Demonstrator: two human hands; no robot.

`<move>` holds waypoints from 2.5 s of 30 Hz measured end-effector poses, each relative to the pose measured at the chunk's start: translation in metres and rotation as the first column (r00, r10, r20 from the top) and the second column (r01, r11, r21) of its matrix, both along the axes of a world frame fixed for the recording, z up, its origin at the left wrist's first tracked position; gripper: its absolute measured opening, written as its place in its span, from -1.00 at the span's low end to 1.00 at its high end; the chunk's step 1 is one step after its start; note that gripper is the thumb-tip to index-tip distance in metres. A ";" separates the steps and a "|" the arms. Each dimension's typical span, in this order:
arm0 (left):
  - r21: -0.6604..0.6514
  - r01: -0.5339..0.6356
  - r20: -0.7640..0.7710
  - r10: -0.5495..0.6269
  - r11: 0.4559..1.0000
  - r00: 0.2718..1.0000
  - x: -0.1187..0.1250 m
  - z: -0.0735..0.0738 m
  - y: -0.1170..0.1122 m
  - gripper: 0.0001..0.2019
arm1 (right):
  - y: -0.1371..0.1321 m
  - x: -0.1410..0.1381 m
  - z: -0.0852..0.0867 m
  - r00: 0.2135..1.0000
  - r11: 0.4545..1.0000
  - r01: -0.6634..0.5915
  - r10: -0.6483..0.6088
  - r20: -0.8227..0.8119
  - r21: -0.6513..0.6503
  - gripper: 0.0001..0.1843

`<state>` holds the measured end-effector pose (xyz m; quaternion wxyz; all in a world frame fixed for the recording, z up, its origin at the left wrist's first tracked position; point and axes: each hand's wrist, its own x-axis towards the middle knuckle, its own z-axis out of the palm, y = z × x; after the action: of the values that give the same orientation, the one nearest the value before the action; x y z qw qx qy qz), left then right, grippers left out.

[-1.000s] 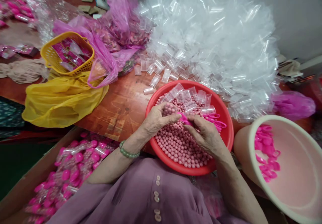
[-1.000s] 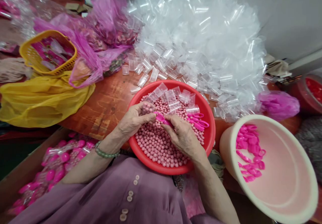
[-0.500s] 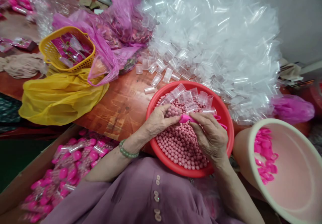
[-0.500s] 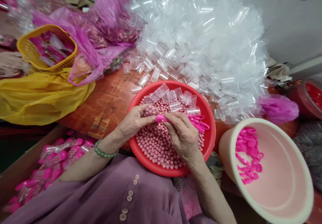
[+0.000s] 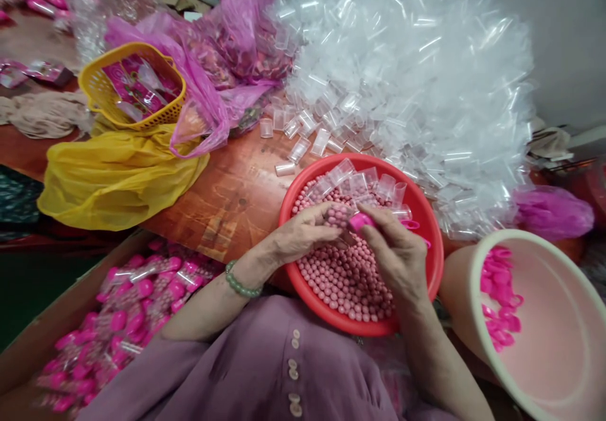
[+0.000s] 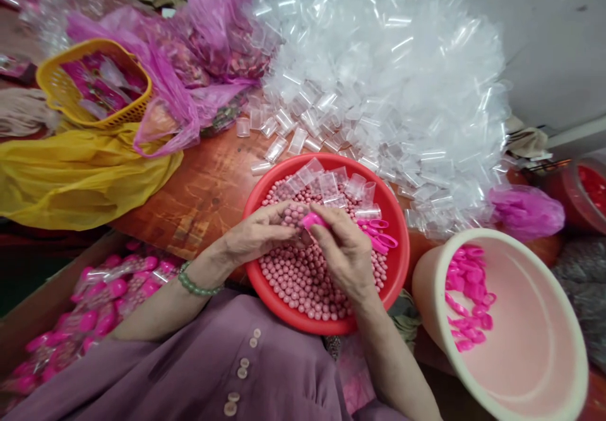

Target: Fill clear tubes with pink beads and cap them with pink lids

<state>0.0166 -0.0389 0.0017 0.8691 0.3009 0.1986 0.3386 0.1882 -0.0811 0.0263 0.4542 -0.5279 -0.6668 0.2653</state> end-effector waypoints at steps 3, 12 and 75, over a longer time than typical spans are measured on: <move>-0.118 0.075 0.146 -0.057 0.990 0.988 -0.006 0.000 0.006 -0.67 | 0.009 0.008 0.004 0.950 0.983 0.032 -0.086 -0.299 -0.181 -0.70; -0.067 0.109 0.159 -0.097 0.992 0.983 -0.007 -0.002 0.006 -0.78 | 0.027 -0.003 -0.001 0.936 0.989 0.084 -0.121 -0.331 -0.123 -0.83; 0.305 0.240 -0.336 -0.132 0.922 0.933 -0.002 0.000 0.017 -0.63 | 0.025 -0.002 -0.011 0.976 0.986 0.157 -0.146 -0.160 0.059 -0.87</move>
<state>0.0147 -0.0222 0.0013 0.7905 0.5136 0.2403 0.2314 0.1864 -0.0566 0.0155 0.5421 -0.5383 -0.5965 0.2460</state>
